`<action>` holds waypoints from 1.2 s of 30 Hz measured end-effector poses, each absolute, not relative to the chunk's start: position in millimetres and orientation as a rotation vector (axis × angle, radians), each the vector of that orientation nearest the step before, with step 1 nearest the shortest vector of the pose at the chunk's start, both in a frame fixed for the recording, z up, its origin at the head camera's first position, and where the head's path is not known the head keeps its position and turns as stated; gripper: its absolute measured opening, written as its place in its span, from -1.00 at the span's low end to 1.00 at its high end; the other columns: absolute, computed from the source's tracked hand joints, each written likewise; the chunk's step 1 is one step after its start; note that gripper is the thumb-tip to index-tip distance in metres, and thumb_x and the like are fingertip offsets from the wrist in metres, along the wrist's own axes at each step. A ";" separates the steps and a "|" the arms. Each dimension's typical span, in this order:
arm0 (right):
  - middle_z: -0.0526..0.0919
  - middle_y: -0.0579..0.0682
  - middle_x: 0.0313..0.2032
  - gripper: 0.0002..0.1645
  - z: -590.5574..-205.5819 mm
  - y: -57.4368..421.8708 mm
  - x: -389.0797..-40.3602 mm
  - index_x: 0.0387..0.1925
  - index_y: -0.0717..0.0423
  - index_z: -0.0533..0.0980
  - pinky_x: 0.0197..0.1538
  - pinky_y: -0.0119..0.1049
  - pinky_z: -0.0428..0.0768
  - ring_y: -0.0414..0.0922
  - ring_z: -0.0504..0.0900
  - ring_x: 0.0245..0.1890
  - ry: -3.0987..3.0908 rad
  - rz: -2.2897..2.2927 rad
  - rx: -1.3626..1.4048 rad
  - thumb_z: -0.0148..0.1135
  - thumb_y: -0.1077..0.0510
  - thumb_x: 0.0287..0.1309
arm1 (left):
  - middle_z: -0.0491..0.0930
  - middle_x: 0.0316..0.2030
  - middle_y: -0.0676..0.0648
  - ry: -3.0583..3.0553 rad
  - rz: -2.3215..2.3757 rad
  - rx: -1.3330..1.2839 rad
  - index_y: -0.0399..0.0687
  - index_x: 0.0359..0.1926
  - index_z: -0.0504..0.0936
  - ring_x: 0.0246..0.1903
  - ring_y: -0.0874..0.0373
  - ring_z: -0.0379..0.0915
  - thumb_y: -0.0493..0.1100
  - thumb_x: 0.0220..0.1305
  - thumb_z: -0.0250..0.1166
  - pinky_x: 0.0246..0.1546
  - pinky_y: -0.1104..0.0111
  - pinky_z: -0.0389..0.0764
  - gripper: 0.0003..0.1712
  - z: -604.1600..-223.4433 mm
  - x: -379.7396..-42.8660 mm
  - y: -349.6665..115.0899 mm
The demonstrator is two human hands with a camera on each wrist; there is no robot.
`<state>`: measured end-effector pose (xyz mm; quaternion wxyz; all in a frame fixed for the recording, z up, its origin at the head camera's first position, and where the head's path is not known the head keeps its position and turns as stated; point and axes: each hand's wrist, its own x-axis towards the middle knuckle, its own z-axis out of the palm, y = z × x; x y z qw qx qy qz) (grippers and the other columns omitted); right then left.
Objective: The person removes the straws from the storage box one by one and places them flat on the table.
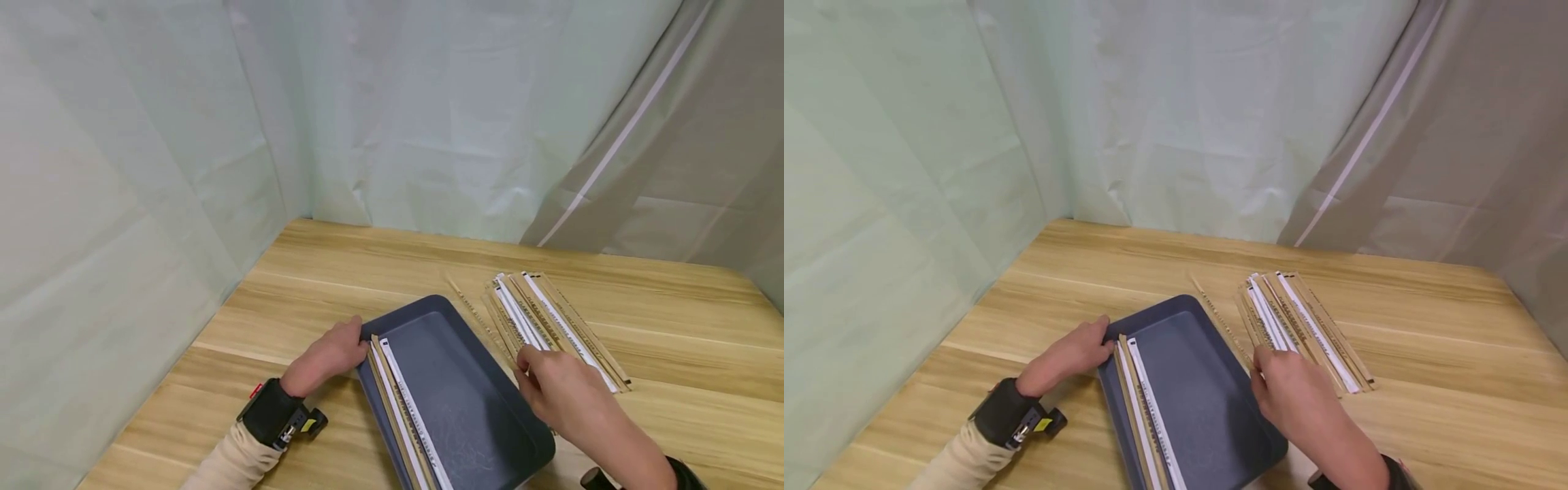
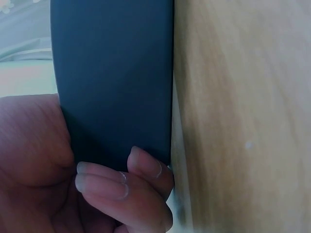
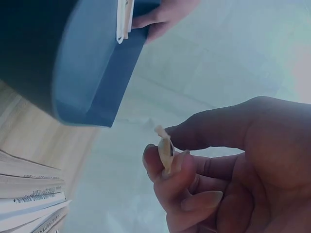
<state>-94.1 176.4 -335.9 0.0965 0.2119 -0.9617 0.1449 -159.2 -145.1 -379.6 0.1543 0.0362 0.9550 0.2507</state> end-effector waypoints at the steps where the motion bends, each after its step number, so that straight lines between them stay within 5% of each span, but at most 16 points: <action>1: 0.31 -0.35 -0.73 -0.76 -335.8 176.8 -94.2 -0.50 -0.08 0.46 -0.67 -0.38 0.23 -0.40 0.22 -0.73 -2.856 0.431 0.621 0.36 0.27 0.01 | 0.44 -0.46 -0.17 2.740 0.716 0.105 -0.43 0.04 0.37 -0.55 0.06 0.39 -0.30 0.29 0.07 -0.59 0.33 0.34 -0.66 -379.7 -159.1 -145.1; 36: 0.34 -0.05 -0.70 -0.77 -359.0 207.0 -126.5 -0.57 0.14 0.35 -0.63 -0.30 0.26 -0.18 0.31 -0.71 -3.127 0.430 0.462 0.16 0.34 0.14 | 0.43 -0.45 -0.17 2.726 0.722 0.079 -0.44 0.10 0.35 -0.55 0.07 0.39 -0.29 0.31 0.06 -0.59 0.34 0.33 -0.61 -379.1 -158.6 -144.3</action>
